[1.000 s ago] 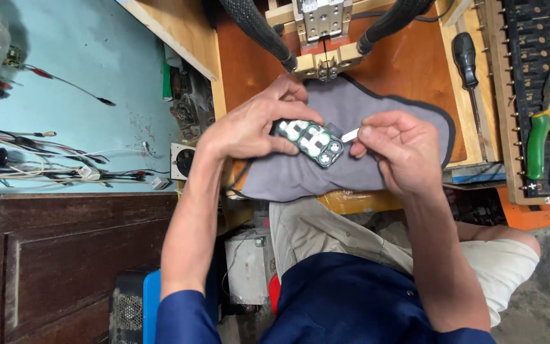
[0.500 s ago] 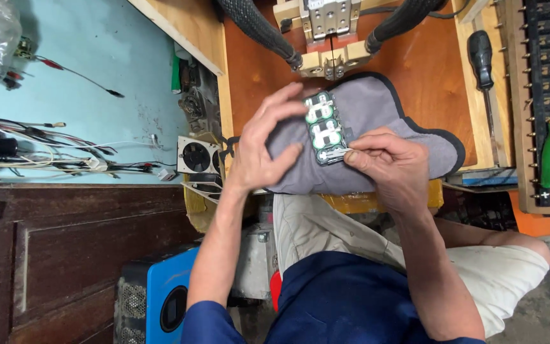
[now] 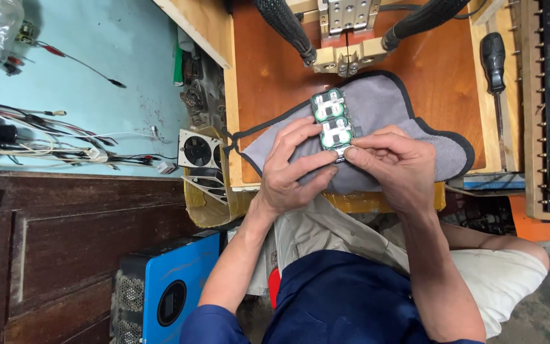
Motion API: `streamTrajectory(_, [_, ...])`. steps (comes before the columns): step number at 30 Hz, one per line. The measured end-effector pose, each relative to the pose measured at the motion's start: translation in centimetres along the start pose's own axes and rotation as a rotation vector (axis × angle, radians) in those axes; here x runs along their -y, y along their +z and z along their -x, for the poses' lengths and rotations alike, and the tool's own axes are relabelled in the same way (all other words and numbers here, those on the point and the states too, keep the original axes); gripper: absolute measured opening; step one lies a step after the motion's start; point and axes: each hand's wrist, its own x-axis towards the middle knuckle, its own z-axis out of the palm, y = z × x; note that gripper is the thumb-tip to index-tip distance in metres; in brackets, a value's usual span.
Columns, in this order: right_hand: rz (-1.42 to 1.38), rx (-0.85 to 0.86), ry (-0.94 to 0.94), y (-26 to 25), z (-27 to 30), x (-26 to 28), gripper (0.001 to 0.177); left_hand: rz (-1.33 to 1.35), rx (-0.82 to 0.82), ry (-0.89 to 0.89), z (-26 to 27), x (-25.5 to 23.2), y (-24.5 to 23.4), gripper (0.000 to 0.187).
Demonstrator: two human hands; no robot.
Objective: The person uses a screwdriver to remove screws from a small electronic device with green circuit boards. They then use pliers to cut a small metal piece and insert it into the device before re-securing it with the screwdriver.
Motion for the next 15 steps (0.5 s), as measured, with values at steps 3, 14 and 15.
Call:
streamTrajectory(3, [-0.045,0.002,-0.002,-0.4,0.1,-0.9,0.025,0.008,-0.014,-0.008,0.0,0.0,0.1,0.013])
streamTrajectory(14, [-0.259,0.047,-0.004,-1.7,0.0,-2.6,0.019,0.026,-0.04,0.001,-0.3,-0.4,0.2,0.011])
streamTrajectory(15, [-0.271,0.05,0.002,-1.8,-0.1,-2.6,0.018,0.024,-0.043,0.004,-0.4,-0.5,0.3,0.01])
